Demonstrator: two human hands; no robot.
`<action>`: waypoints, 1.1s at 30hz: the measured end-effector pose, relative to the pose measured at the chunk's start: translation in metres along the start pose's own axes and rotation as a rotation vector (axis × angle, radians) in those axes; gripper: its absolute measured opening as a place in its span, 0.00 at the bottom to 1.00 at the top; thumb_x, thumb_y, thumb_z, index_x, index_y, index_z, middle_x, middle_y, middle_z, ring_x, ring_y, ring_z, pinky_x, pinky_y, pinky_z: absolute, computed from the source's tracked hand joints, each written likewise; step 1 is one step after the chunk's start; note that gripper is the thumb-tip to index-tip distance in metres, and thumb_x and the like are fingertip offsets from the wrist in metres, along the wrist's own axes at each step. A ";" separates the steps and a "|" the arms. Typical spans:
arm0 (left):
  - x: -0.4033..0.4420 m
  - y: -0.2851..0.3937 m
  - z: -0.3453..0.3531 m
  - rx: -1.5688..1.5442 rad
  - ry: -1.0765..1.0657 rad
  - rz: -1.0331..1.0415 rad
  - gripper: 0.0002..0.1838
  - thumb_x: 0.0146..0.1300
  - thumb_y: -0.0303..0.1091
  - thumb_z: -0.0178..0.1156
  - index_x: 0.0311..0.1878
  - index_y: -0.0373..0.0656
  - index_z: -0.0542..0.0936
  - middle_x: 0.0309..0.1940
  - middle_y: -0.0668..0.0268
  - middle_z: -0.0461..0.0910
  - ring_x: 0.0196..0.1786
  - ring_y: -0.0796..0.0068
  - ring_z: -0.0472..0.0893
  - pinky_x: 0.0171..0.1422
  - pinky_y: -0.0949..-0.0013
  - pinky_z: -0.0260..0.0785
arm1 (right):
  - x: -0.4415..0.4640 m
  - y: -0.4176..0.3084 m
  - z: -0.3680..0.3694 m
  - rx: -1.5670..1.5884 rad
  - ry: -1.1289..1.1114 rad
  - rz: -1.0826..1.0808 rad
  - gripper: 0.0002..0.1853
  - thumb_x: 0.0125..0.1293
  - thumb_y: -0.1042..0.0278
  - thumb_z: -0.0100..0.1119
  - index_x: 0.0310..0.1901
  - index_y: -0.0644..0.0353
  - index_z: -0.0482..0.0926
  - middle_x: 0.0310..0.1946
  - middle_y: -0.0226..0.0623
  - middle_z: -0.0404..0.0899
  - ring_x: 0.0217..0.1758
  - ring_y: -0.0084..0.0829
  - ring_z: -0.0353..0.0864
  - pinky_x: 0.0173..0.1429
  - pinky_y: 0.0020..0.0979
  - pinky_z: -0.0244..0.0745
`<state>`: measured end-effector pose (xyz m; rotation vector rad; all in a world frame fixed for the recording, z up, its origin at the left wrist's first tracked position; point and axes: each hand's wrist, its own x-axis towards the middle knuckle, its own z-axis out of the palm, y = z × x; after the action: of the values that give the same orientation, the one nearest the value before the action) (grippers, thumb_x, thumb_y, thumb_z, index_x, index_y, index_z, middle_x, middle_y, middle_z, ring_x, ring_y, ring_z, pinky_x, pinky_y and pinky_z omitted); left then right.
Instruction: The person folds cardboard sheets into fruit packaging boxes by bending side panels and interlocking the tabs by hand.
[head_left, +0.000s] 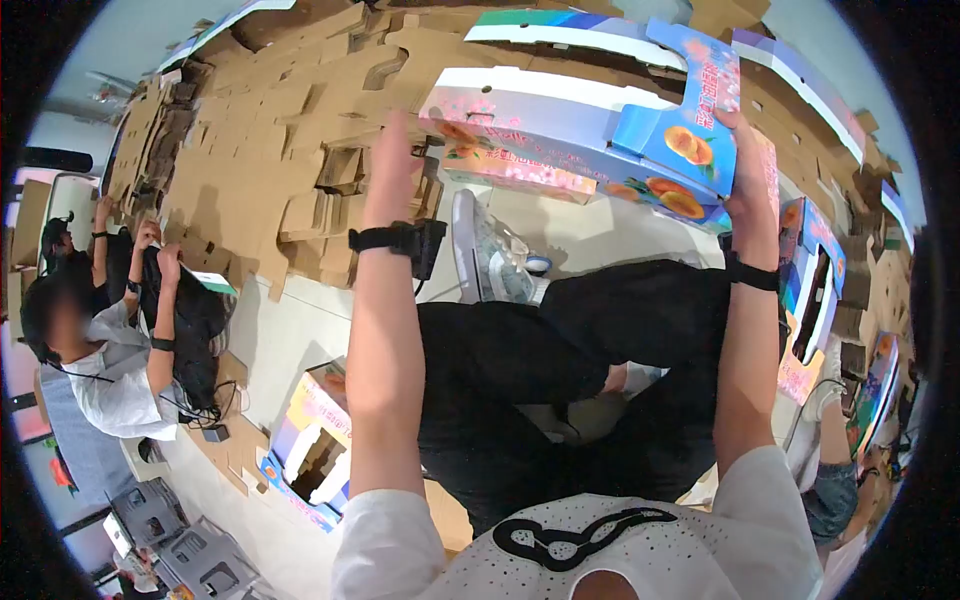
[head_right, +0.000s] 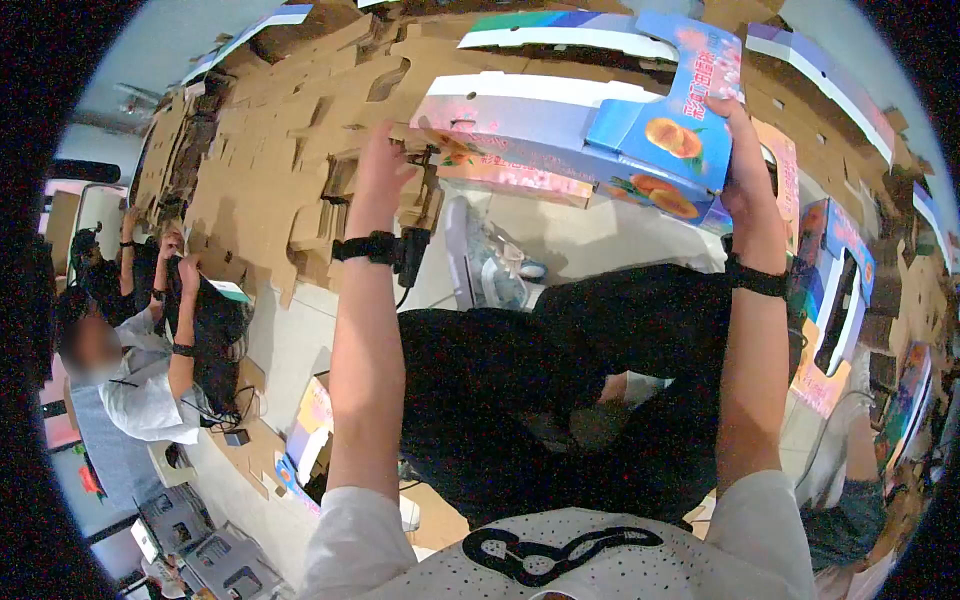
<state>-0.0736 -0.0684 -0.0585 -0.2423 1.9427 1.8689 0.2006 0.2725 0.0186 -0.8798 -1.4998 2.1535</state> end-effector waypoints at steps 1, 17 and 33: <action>0.005 -0.003 0.002 -0.034 -0.061 -0.022 0.34 0.69 0.57 0.59 0.71 0.48 0.71 0.64 0.58 0.69 0.64 0.60 0.71 0.63 0.49 0.68 | 0.002 0.002 0.000 0.010 0.000 0.005 0.33 0.63 0.45 0.65 0.61 0.63 0.77 0.53 0.43 0.84 0.52 0.37 0.86 0.59 0.36 0.81; 0.034 -0.041 -0.012 -0.387 -0.014 -0.122 0.37 0.74 0.50 0.54 0.80 0.46 0.58 0.81 0.52 0.52 0.80 0.50 0.57 0.79 0.46 0.58 | 0.023 -0.026 -0.052 -0.115 -0.031 0.080 0.29 0.66 0.47 0.67 0.58 0.63 0.79 0.52 0.41 0.85 0.52 0.31 0.86 0.59 0.32 0.80; 0.022 -0.021 0.026 -0.151 0.102 0.496 0.21 0.67 0.28 0.63 0.61 0.36 0.73 0.59 0.56 0.79 0.57 0.67 0.81 0.59 0.61 0.76 | 0.045 -0.016 -0.105 -0.782 -0.090 0.137 0.28 0.66 0.42 0.64 0.59 0.54 0.78 0.33 0.25 0.72 0.33 0.19 0.76 0.38 0.25 0.75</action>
<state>-0.0796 -0.0409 -0.0867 0.1170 2.0681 2.3591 0.2376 0.3796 -0.0040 -1.1479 -2.4502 1.6813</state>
